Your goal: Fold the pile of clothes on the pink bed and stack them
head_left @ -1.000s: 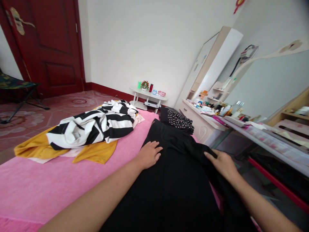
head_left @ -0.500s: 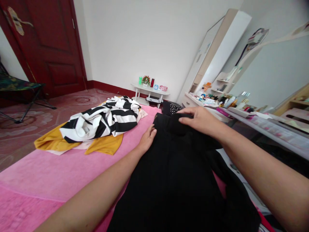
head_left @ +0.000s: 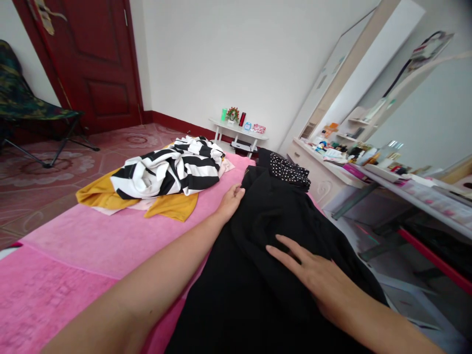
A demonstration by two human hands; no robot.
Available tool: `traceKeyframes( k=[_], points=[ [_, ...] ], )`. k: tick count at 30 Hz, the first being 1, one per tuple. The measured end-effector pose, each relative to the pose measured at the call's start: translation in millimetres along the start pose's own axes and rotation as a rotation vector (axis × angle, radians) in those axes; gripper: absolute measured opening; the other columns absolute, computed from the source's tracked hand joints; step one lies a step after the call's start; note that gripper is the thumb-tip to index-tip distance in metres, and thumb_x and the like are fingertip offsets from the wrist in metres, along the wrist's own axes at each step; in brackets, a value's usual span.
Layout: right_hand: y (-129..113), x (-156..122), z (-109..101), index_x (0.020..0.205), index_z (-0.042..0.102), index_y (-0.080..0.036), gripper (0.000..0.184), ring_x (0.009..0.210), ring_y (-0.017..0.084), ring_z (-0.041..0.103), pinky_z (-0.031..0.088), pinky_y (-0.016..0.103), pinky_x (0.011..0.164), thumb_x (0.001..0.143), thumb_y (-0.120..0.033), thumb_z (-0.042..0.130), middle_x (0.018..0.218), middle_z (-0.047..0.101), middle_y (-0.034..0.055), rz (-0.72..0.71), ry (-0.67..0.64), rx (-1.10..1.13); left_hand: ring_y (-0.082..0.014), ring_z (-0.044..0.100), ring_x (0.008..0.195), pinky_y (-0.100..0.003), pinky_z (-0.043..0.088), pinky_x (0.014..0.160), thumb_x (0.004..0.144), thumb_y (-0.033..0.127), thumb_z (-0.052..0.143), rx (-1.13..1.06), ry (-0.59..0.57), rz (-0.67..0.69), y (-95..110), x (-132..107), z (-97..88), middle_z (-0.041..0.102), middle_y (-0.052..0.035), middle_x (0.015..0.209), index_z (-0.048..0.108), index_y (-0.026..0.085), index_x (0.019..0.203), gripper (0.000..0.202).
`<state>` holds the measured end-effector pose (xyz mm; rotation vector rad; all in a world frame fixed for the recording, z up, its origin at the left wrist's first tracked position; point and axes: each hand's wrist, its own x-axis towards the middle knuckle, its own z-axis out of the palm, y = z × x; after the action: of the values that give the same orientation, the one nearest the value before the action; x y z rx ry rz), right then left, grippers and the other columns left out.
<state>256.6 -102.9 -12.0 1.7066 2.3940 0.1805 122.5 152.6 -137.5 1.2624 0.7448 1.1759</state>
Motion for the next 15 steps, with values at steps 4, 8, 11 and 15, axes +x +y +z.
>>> traceKeyframes(
  k=[4,8,11,15],
  points=[
    [-9,2,11,0.141,0.031,-0.041,0.094,0.121,0.028,0.05,0.053,0.04,0.085,0.062,0.008,0.048,0.154,0.02,0.0054,-0.191,0.173,-0.043,-0.0205,0.058,0.11,-0.035,0.041,0.099,0.087,0.035,0.055,0.023,-0.009,0.012,3,-2,0.1,0.06,-0.0108,0.12,0.052,0.016,0.124,0.042],
    [-9,5,-7,0.127,0.053,-0.034,0.064,0.125,0.024,0.046,0.046,0.041,0.094,0.073,0.0,0.045,0.146,0.039,0.0043,-0.299,0.245,0.131,-0.0195,0.058,0.107,-0.035,0.041,0.099,0.085,0.032,0.056,0.038,-0.016,0.024,9,-6,1.4,0.062,-0.0104,0.117,0.053,0.014,0.123,0.041],
    [-11,10,-27,0.101,0.067,-0.024,0.029,0.096,0.02,0.061,0.05,0.03,0.079,0.085,-0.014,0.045,0.109,0.065,0.0066,-0.07,0.413,0.458,-0.02,0.058,0.106,-0.034,0.042,0.098,0.082,0.028,0.06,0.033,-0.036,0.016,13,-8,2.4,0.061,-0.0124,0.118,0.054,0.012,0.122,0.043],
    [-19,15,-44,0.06,0.062,-0.02,0.041,0.057,0.014,0.058,0.046,0.024,0.058,0.092,-0.038,0.044,0.057,0.061,0.0017,0.326,0.628,0.914,-0.0202,0.06,0.1,-0.033,0.048,0.088,0.083,0.035,0.059,-0.01,-0.081,-0.016,17,-11,2.8,0.062,-0.0129,0.114,0.051,0.012,0.125,0.049]
  ],
)
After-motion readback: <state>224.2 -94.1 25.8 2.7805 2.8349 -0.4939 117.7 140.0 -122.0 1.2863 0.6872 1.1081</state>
